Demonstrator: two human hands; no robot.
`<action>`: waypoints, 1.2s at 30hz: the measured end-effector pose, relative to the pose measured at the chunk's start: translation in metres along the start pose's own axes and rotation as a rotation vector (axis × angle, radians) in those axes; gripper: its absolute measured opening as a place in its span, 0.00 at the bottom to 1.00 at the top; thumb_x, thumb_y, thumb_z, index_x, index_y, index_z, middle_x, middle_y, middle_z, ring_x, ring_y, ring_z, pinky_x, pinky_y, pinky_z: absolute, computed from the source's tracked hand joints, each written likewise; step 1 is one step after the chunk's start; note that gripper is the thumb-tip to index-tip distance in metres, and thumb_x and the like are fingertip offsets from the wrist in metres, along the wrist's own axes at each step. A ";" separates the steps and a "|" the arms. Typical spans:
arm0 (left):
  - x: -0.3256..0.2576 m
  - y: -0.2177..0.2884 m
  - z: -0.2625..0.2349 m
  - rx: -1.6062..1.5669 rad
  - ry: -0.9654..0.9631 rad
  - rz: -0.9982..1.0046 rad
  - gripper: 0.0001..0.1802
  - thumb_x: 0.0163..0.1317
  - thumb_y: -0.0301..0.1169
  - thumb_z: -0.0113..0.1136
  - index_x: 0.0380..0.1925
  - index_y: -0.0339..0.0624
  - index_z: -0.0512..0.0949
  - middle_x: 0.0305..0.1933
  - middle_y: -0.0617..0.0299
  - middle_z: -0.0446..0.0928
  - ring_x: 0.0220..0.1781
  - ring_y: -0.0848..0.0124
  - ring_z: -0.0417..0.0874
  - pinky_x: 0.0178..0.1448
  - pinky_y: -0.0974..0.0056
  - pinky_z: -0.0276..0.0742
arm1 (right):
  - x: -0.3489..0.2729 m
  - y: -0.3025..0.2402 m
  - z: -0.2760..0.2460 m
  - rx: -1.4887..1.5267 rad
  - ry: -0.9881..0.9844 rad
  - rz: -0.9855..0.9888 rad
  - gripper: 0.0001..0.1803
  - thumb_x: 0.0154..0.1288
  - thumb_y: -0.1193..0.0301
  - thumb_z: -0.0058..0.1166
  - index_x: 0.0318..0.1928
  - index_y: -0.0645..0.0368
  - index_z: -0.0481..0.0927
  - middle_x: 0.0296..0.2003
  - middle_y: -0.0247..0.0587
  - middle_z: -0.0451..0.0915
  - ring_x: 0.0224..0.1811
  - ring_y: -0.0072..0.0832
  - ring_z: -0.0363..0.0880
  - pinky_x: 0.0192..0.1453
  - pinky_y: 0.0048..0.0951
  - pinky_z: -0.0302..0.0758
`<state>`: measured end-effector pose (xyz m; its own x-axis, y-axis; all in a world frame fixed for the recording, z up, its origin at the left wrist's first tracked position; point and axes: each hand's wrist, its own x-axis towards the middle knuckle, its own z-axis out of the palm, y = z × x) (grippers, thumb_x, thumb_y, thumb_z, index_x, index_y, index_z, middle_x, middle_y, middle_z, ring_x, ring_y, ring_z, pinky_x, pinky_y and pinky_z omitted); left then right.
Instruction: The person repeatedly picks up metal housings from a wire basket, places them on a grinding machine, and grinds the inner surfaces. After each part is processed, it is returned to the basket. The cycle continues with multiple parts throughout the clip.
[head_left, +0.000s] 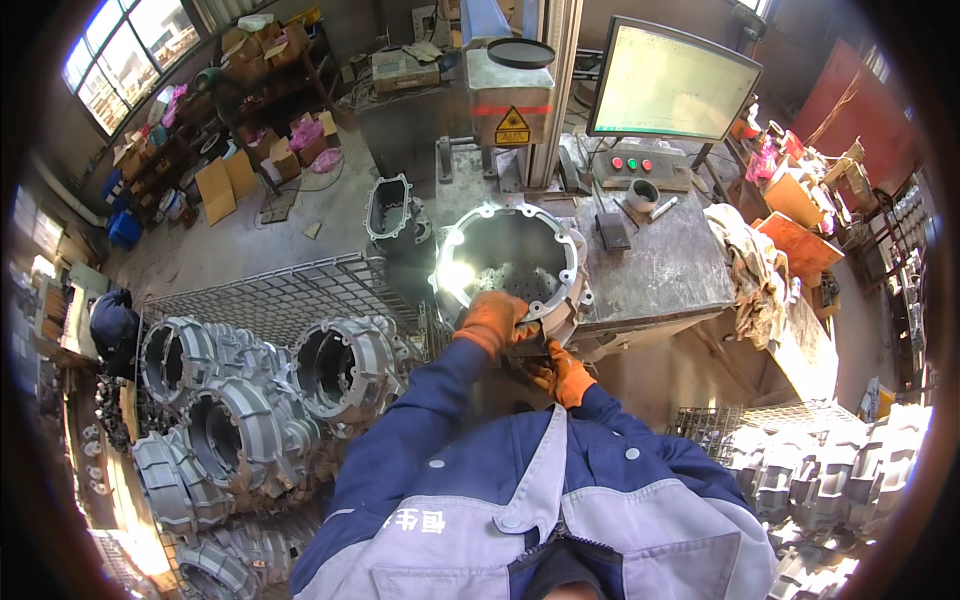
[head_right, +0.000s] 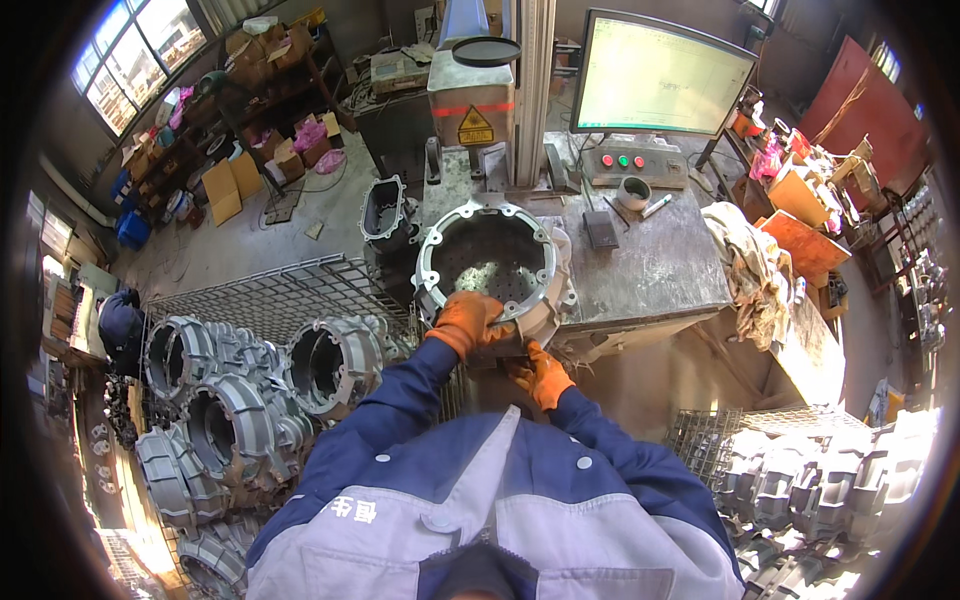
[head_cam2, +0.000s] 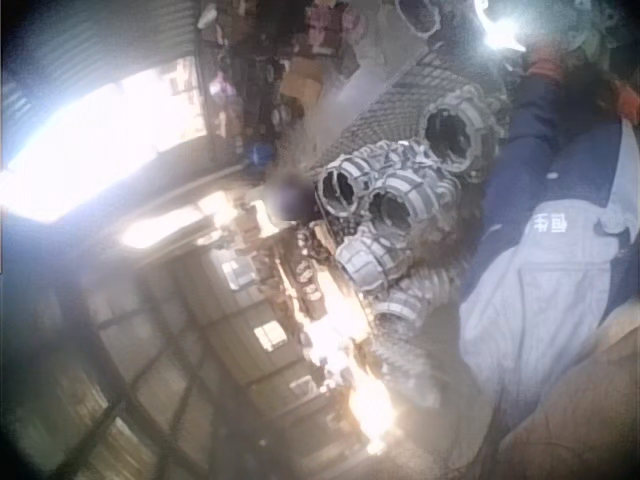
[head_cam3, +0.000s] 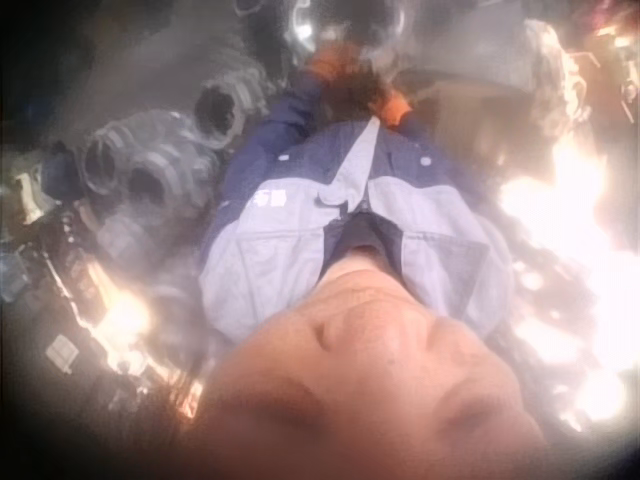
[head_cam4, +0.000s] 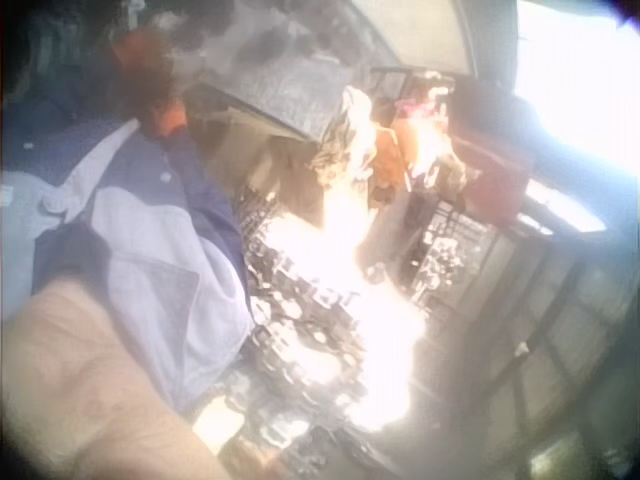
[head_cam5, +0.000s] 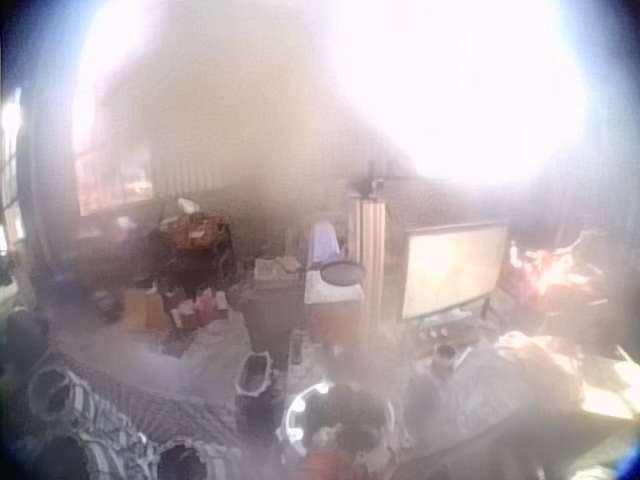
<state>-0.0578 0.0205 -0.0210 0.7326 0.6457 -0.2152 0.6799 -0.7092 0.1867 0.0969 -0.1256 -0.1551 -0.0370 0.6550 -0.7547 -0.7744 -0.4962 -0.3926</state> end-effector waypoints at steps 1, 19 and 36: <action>-0.001 -0.003 0.002 -0.032 0.081 0.079 0.26 0.56 0.60 0.61 0.28 0.47 0.83 0.33 0.48 0.83 0.39 0.45 0.84 0.44 0.47 0.79 | -0.002 -0.001 0.002 0.028 0.020 0.014 0.20 0.74 0.52 0.52 0.60 0.46 0.74 0.57 0.39 0.79 0.58 0.42 0.80 0.63 0.48 0.73; 0.000 0.000 0.011 -0.073 0.159 0.039 0.25 0.54 0.60 0.62 0.29 0.48 0.84 0.33 0.48 0.83 0.39 0.46 0.84 0.43 0.47 0.78 | -0.004 -0.007 0.000 0.001 0.061 -0.024 0.19 0.72 0.55 0.56 0.55 0.52 0.76 0.50 0.44 0.81 0.49 0.44 0.84 0.54 0.46 0.79; -0.001 0.004 0.004 -0.033 0.094 0.017 0.24 0.53 0.58 0.63 0.31 0.49 0.85 0.34 0.51 0.84 0.41 0.49 0.86 0.45 0.50 0.80 | -0.013 -0.009 0.010 -0.028 0.076 -0.038 0.21 0.73 0.55 0.55 0.59 0.52 0.75 0.52 0.42 0.80 0.50 0.43 0.83 0.56 0.46 0.77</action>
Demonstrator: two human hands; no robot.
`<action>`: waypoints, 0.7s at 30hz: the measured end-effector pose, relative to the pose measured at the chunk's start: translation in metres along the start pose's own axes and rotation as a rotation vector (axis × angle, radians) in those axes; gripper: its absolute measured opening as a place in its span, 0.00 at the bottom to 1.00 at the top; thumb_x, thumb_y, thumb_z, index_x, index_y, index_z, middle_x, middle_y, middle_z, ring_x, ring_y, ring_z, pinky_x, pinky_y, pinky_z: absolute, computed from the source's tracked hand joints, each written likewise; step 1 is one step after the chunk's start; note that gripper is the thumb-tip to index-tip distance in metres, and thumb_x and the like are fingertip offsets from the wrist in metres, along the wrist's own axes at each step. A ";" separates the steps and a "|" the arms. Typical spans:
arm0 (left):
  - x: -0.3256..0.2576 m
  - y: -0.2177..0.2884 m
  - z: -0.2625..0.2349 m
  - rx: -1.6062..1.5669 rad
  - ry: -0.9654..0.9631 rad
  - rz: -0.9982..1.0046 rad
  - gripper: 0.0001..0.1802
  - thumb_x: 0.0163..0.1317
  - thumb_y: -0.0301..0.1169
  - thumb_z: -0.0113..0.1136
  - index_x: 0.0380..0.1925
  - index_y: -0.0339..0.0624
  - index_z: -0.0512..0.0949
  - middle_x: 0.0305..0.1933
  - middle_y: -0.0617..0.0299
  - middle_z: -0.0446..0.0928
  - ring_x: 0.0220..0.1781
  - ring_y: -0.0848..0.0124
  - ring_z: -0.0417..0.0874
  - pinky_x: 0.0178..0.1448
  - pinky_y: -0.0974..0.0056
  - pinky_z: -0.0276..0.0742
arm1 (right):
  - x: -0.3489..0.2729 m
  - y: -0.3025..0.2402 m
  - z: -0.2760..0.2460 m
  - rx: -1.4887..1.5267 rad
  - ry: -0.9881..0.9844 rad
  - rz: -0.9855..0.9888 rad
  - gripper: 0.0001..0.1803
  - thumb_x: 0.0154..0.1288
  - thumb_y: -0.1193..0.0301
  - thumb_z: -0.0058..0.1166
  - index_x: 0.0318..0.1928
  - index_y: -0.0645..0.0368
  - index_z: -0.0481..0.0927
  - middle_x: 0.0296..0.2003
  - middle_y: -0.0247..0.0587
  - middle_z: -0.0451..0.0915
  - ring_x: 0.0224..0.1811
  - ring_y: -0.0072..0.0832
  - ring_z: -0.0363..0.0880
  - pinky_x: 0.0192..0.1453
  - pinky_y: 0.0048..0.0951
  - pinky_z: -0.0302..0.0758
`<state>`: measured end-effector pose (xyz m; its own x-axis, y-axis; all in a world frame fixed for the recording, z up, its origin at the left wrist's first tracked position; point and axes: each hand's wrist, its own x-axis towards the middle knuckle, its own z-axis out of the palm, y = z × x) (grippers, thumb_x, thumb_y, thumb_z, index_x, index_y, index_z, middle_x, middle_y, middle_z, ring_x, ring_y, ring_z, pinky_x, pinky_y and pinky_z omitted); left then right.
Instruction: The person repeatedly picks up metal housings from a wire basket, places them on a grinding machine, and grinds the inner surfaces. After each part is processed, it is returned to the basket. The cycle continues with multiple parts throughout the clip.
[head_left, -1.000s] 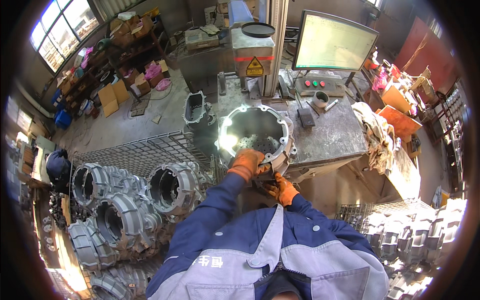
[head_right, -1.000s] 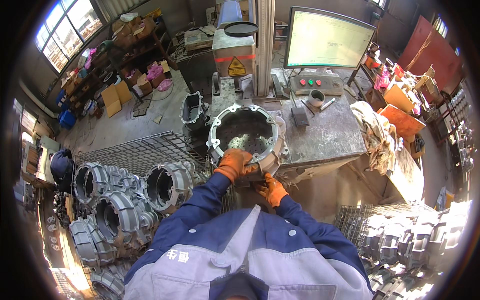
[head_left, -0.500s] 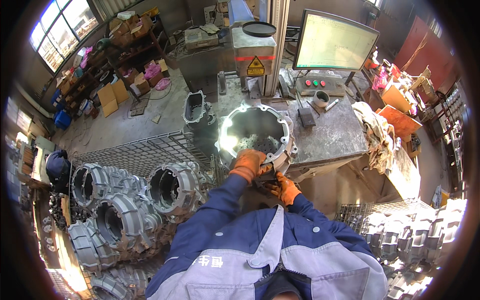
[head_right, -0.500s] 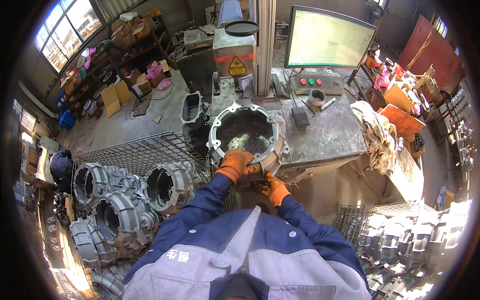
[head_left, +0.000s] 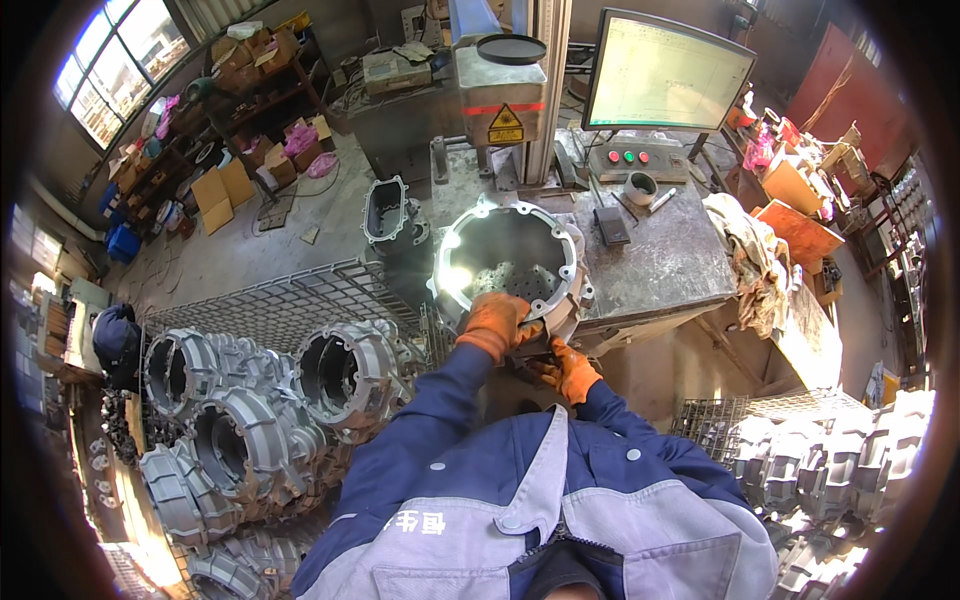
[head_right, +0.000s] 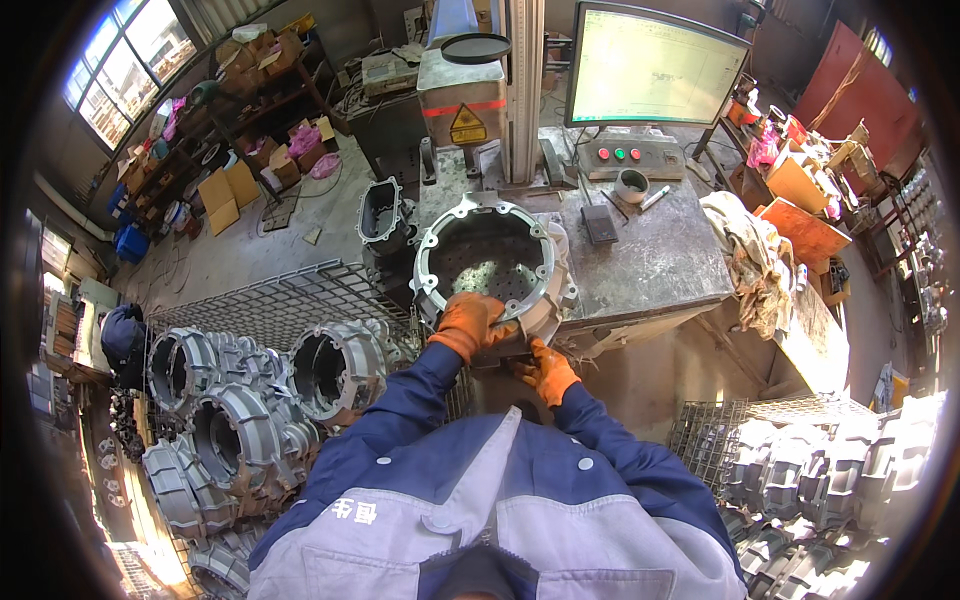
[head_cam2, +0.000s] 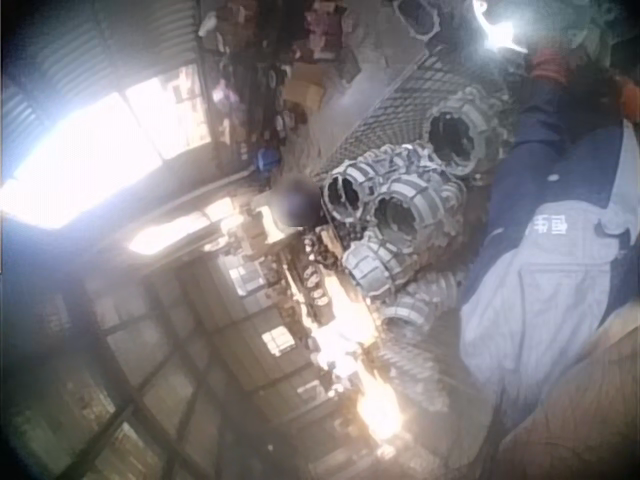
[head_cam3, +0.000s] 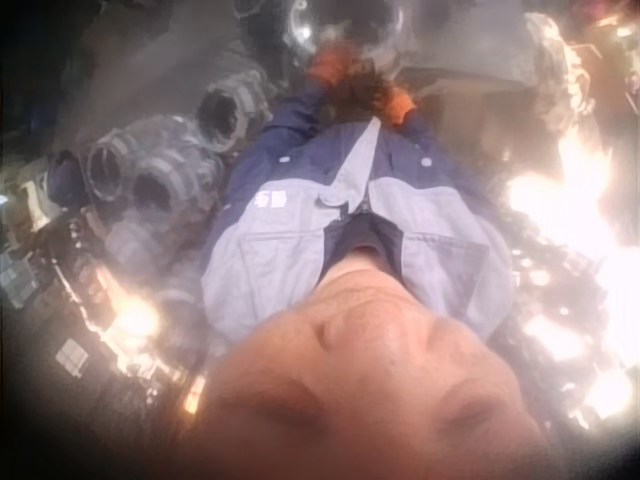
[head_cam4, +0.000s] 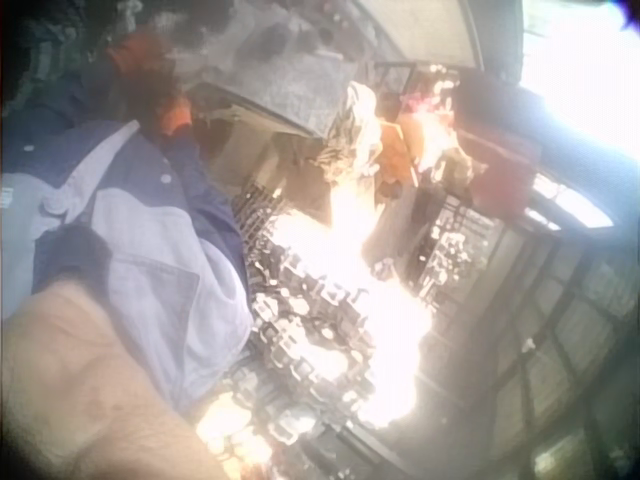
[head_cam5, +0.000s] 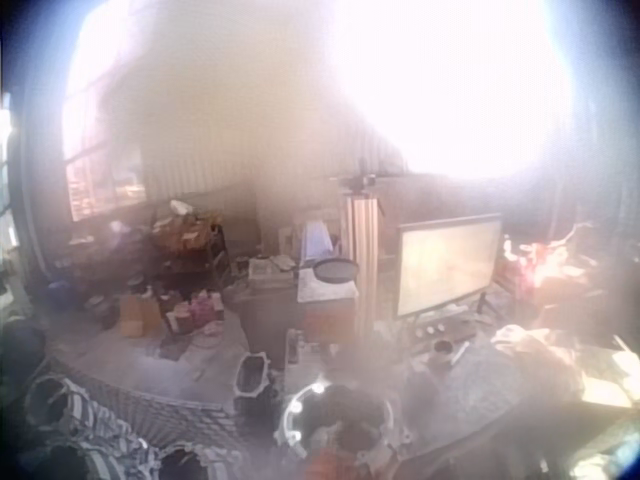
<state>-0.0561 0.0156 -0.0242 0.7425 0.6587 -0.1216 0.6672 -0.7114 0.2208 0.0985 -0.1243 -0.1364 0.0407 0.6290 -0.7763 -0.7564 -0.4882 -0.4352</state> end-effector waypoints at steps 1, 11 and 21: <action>0.001 -0.001 0.003 -0.032 0.056 0.016 0.31 0.54 0.65 0.58 0.28 0.47 0.85 0.32 0.47 0.84 0.38 0.46 0.85 0.42 0.48 0.80 | 0.001 0.000 -0.001 -0.005 -0.009 0.009 0.21 0.73 0.55 0.55 0.58 0.52 0.75 0.51 0.42 0.80 0.50 0.43 0.83 0.56 0.46 0.77; 0.000 0.001 -0.001 -0.045 0.041 0.001 0.27 0.55 0.60 0.61 0.29 0.46 0.84 0.32 0.47 0.83 0.38 0.45 0.85 0.41 0.48 0.79 | 0.011 0.001 -0.010 -0.055 -0.028 0.028 0.18 0.73 0.52 0.52 0.56 0.44 0.77 0.49 0.39 0.83 0.51 0.41 0.85 0.47 0.42 0.78; 0.003 -0.004 0.005 -0.068 0.011 0.028 0.27 0.57 0.60 0.59 0.30 0.46 0.85 0.33 0.46 0.83 0.39 0.45 0.84 0.43 0.48 0.79 | -0.035 -0.071 -0.014 -0.859 0.035 -0.228 0.20 0.68 0.56 0.57 0.49 0.60 0.81 0.37 0.44 0.86 0.42 0.41 0.87 0.43 0.46 0.81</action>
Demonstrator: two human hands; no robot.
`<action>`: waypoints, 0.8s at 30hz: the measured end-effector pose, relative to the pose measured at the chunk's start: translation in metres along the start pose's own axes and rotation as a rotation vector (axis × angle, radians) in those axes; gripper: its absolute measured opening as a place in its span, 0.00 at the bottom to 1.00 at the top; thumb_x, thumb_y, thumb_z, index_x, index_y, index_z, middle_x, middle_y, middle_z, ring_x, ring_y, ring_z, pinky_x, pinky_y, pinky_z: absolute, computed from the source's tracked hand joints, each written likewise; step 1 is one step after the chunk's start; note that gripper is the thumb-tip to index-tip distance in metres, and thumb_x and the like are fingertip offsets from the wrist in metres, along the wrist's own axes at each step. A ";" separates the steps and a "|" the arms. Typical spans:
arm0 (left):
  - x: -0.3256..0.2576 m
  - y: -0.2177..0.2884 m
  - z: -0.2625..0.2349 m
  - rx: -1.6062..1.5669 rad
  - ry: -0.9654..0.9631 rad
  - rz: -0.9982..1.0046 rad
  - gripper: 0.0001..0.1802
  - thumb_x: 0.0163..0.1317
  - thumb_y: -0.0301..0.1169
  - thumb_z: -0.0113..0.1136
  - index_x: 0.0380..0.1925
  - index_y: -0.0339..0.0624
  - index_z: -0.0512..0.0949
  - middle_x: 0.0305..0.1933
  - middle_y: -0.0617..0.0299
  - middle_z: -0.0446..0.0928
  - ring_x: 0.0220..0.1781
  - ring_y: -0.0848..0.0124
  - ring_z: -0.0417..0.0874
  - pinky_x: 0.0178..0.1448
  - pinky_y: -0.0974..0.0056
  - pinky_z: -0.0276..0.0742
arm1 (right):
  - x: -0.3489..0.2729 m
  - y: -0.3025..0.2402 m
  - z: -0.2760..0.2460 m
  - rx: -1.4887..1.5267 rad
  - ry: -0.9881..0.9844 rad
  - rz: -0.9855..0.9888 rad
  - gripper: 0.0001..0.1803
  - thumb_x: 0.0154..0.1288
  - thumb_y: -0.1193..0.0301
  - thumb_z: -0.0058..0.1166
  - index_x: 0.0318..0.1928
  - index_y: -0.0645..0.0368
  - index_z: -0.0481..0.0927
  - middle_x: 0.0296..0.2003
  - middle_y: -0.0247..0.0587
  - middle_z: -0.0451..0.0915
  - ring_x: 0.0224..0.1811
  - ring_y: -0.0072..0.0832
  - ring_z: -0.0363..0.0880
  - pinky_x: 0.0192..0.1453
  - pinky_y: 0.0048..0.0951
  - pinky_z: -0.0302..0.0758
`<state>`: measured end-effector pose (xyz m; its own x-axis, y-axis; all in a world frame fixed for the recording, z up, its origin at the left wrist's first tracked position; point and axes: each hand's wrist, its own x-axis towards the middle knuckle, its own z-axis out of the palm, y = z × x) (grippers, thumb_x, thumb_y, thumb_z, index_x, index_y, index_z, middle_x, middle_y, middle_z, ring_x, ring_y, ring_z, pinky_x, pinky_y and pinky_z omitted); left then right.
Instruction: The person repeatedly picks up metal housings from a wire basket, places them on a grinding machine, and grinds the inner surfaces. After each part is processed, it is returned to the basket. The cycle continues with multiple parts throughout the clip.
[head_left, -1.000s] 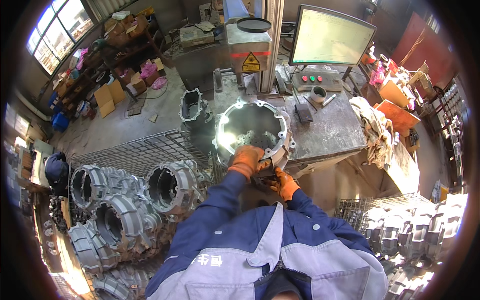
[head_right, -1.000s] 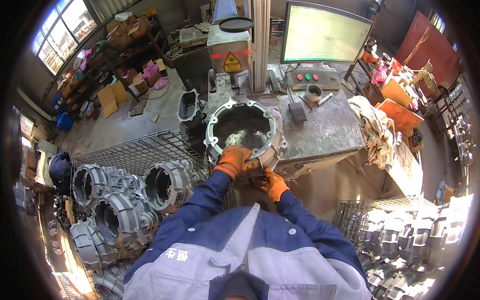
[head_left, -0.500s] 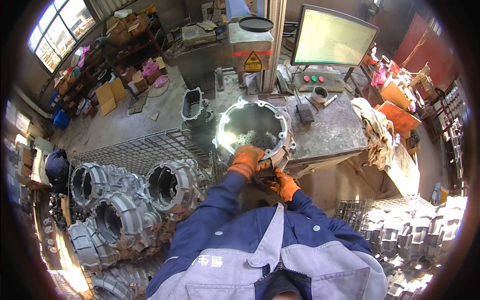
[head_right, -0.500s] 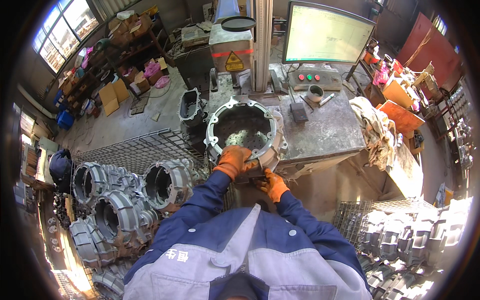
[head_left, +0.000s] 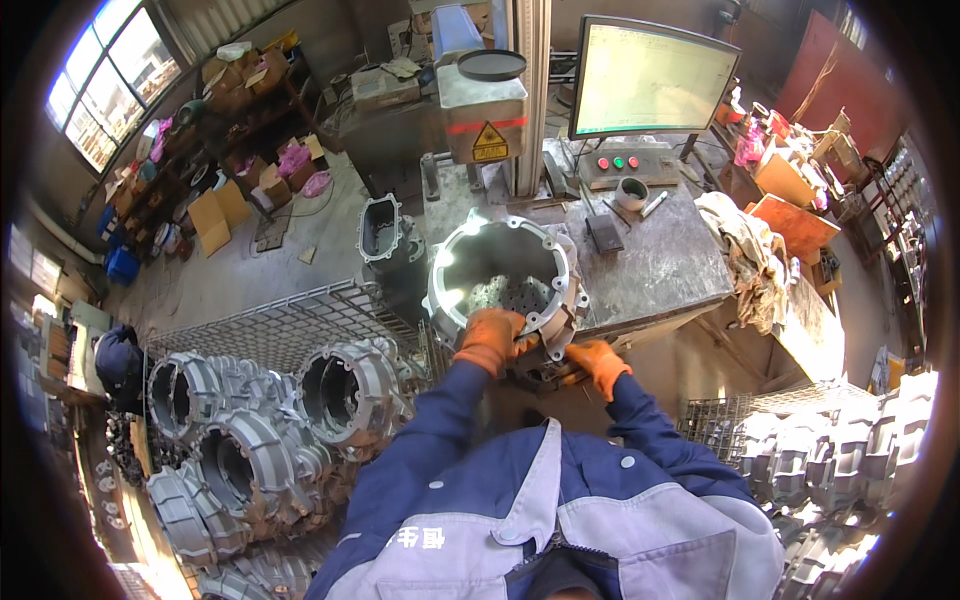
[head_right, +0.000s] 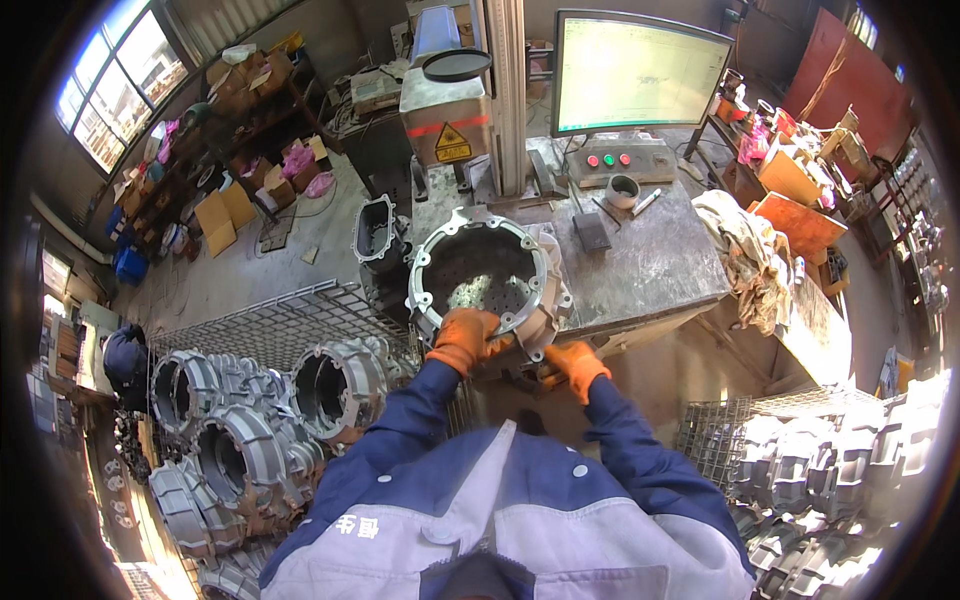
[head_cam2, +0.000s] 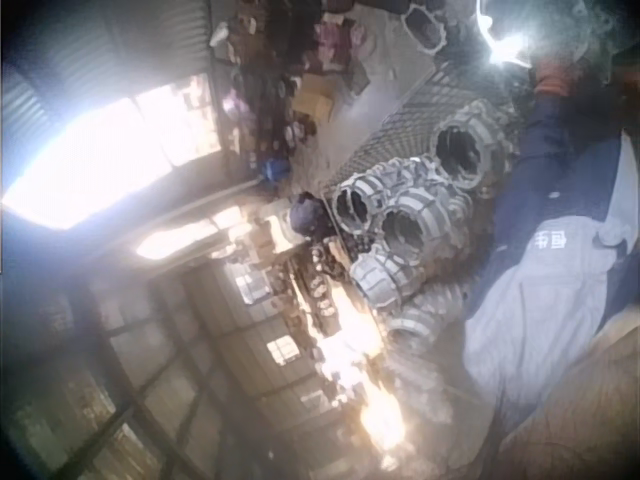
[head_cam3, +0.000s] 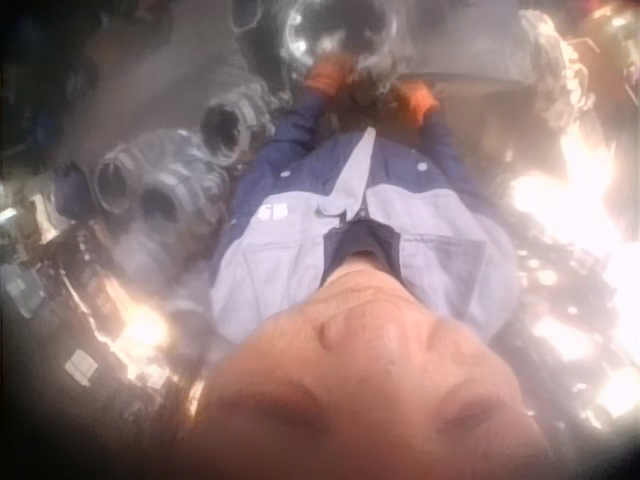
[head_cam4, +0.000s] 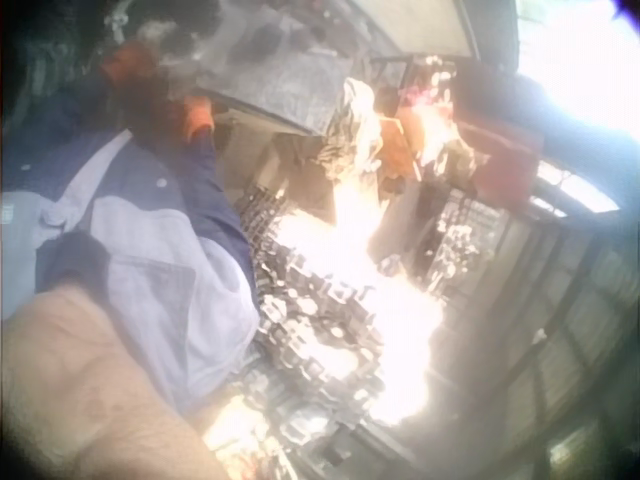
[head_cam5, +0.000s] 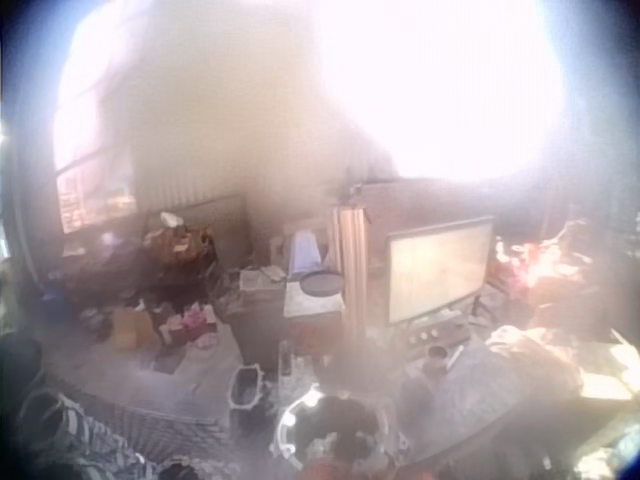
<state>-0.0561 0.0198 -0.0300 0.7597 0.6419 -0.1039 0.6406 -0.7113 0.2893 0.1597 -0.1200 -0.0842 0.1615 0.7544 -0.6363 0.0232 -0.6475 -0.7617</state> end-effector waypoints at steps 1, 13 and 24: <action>-0.001 0.000 -0.001 -0.020 -0.014 -0.002 0.27 0.57 0.60 0.59 0.30 0.45 0.84 0.33 0.46 0.83 0.39 0.45 0.84 0.43 0.47 0.79 | 0.009 -0.008 -0.013 0.031 0.105 0.010 0.18 0.67 0.58 0.56 0.48 0.59 0.82 0.35 0.43 0.87 0.41 0.42 0.87 0.42 0.46 0.81; -0.005 0.005 -0.011 0.015 0.022 0.045 0.28 0.56 0.61 0.59 0.27 0.46 0.83 0.31 0.48 0.83 0.38 0.46 0.84 0.41 0.46 0.77 | 0.144 -0.073 -0.106 -1.403 0.695 -0.183 0.28 0.73 0.67 0.37 0.73 0.41 0.64 0.74 0.31 0.62 0.75 0.42 0.59 0.79 0.52 0.48; -0.004 0.007 -0.019 -0.016 -0.115 -0.028 0.24 0.56 0.56 0.61 0.34 0.47 0.85 0.36 0.47 0.84 0.44 0.47 0.85 0.48 0.49 0.80 | 0.118 -0.051 -0.088 -1.265 0.876 -0.471 0.30 0.62 0.65 0.54 0.66 0.49 0.71 0.64 0.38 0.73 0.68 0.41 0.67 0.72 0.49 0.61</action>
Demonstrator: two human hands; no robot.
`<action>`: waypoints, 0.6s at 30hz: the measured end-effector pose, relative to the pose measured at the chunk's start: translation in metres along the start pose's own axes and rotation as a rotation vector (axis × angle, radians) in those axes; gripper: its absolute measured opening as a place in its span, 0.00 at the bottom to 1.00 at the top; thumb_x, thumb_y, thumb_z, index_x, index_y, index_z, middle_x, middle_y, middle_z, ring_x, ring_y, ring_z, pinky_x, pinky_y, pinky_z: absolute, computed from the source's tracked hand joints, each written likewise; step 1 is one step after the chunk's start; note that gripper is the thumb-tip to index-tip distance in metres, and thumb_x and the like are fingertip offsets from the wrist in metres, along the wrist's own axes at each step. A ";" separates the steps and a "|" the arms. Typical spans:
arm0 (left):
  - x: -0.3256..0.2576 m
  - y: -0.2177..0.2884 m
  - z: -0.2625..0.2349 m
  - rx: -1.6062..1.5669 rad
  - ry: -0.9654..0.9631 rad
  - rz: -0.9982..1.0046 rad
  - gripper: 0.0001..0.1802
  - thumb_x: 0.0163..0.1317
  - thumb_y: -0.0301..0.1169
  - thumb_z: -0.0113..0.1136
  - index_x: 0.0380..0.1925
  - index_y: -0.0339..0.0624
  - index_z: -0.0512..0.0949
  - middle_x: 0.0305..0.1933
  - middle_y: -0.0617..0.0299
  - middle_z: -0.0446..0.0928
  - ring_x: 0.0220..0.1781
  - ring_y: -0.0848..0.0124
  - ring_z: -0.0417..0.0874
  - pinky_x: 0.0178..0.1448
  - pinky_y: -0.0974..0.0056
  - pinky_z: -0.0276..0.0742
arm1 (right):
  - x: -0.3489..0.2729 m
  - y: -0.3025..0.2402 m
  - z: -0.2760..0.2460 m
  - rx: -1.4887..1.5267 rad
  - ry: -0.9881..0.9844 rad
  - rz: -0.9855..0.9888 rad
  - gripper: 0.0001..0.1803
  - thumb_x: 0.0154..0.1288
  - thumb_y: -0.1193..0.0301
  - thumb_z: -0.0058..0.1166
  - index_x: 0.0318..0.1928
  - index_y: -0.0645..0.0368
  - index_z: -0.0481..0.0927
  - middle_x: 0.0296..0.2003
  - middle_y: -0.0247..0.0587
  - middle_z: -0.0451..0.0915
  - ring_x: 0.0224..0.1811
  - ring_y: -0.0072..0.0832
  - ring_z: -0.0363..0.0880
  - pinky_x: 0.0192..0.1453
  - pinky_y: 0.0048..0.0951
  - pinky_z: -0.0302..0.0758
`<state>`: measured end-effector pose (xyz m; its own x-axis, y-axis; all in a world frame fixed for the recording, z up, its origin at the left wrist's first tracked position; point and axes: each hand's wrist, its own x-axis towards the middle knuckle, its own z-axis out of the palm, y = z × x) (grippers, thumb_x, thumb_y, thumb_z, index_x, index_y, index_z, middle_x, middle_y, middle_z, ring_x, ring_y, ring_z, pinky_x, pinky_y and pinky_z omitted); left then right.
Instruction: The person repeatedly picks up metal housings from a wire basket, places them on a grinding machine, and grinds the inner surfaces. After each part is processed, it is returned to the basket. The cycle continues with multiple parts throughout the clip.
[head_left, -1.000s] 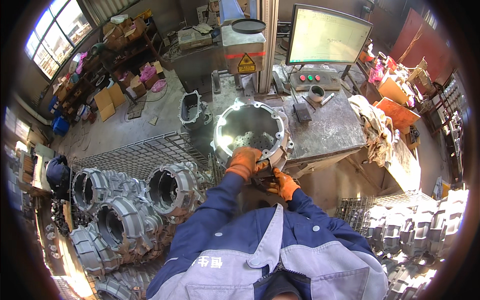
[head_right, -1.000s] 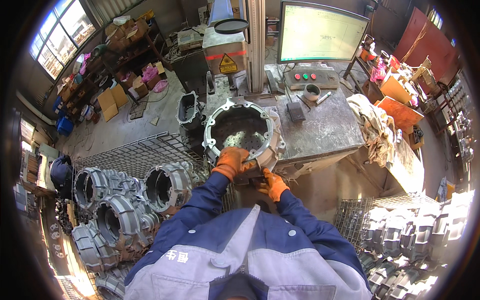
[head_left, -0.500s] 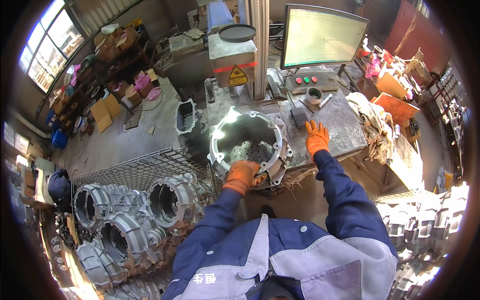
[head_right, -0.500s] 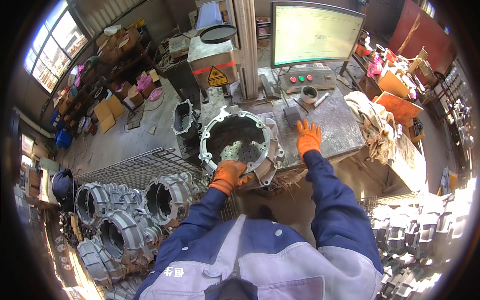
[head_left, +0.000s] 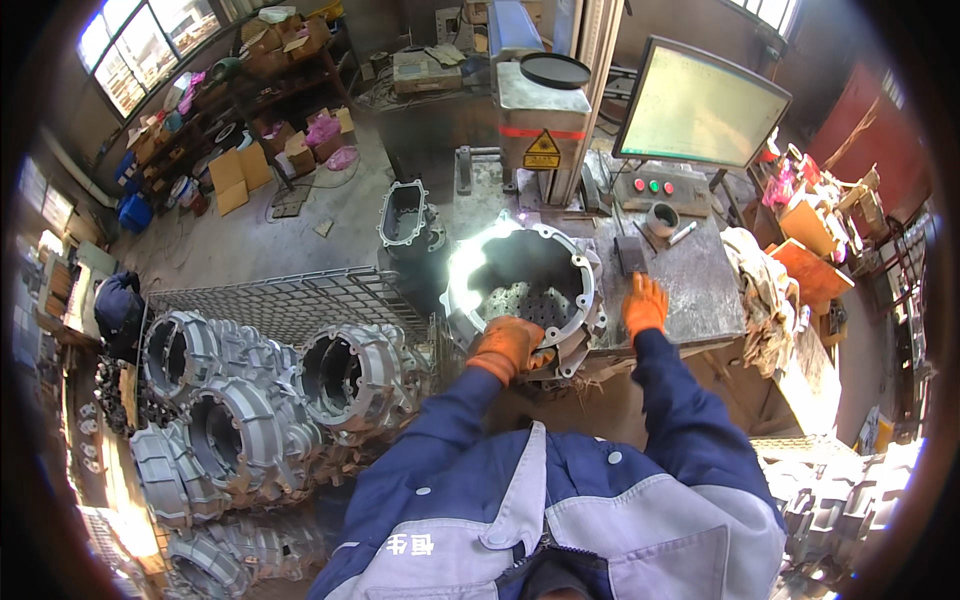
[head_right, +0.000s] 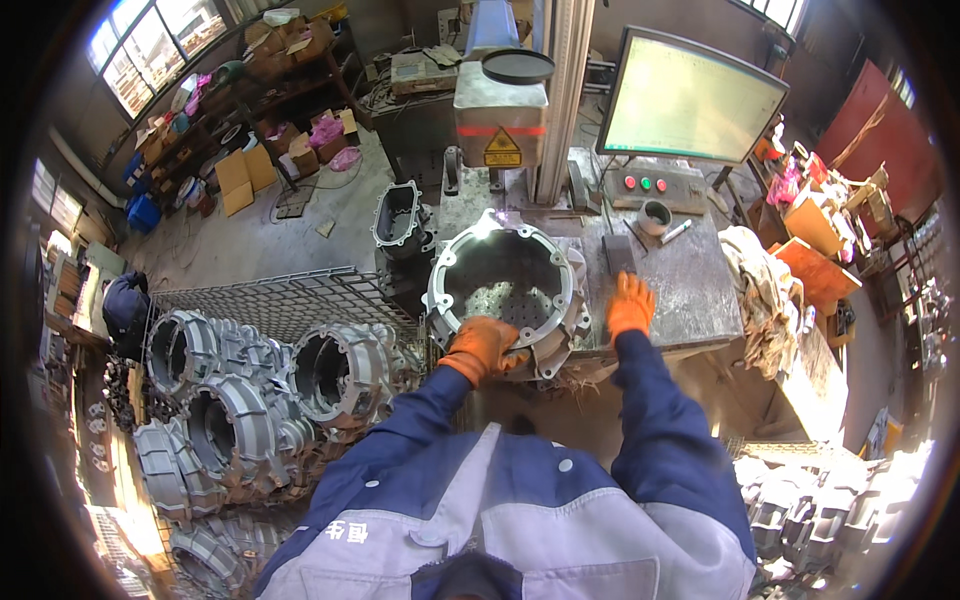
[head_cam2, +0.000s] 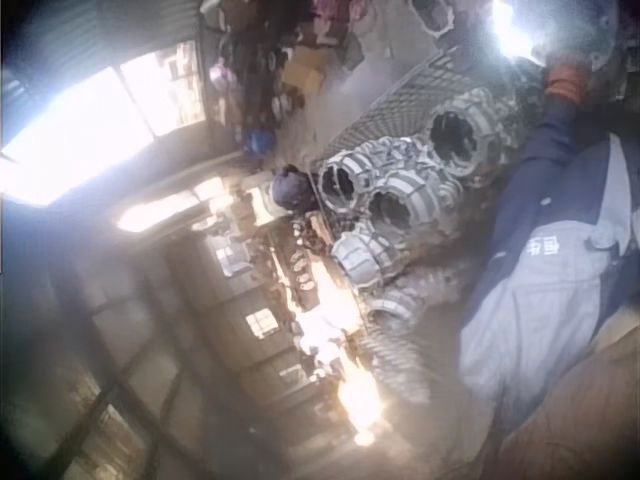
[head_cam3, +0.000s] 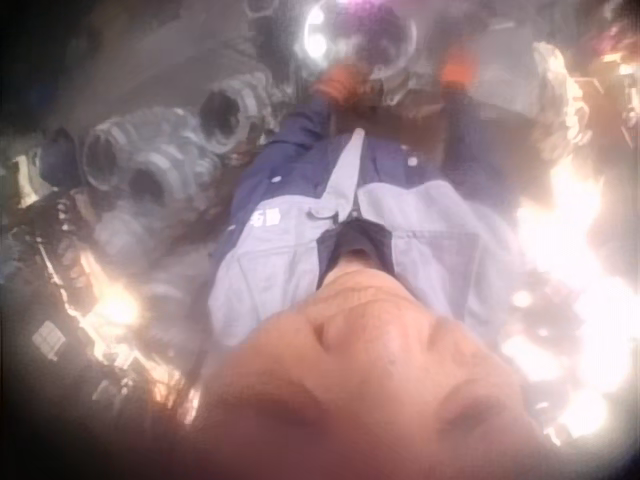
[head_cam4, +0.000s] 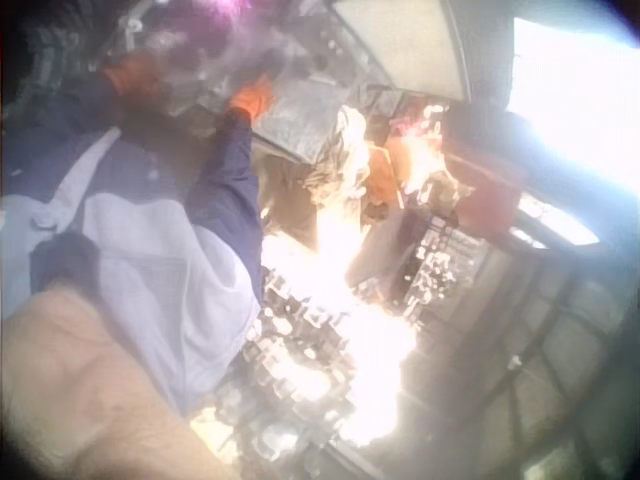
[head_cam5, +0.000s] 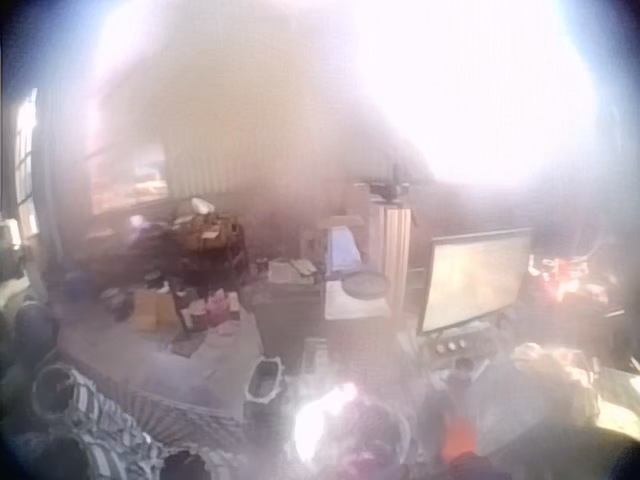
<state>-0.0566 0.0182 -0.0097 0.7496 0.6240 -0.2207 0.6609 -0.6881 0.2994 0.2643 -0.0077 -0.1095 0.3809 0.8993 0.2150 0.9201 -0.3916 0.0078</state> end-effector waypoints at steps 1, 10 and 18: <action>-0.001 0.000 0.000 -0.048 0.008 -0.025 0.24 0.55 0.56 0.62 0.34 0.47 0.85 0.36 0.47 0.84 0.44 0.47 0.85 0.49 0.49 0.80 | -0.020 -0.002 -0.003 0.165 0.140 -0.026 0.25 0.63 0.65 0.54 0.61 0.52 0.75 0.58 0.42 0.78 0.62 0.45 0.72 0.67 0.47 0.66; -0.003 0.004 -0.004 -0.022 -0.030 -0.052 0.22 0.54 0.55 0.66 0.39 0.52 0.87 0.41 0.51 0.85 0.48 0.51 0.86 0.53 0.54 0.81 | -0.206 -0.047 -0.009 0.466 -0.101 0.258 0.15 0.65 0.57 0.55 0.31 0.54 0.84 0.28 0.52 0.83 0.34 0.52 0.83 0.42 0.50 0.77; -0.011 0.006 -0.004 -0.001 0.071 -0.025 0.26 0.53 0.60 0.63 0.37 0.50 0.87 0.38 0.51 0.85 0.45 0.51 0.86 0.52 0.53 0.81 | -0.130 -0.087 -0.120 0.568 0.396 -0.331 0.17 0.65 0.64 0.56 0.52 0.57 0.81 0.44 0.47 0.84 0.49 0.47 0.81 0.56 0.46 0.74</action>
<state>-0.0608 0.0092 -0.0016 0.7282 0.6660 -0.1616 0.6797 -0.6715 0.2951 0.1240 -0.1144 -0.0205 0.1144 0.7733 0.6236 0.9269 0.1428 -0.3471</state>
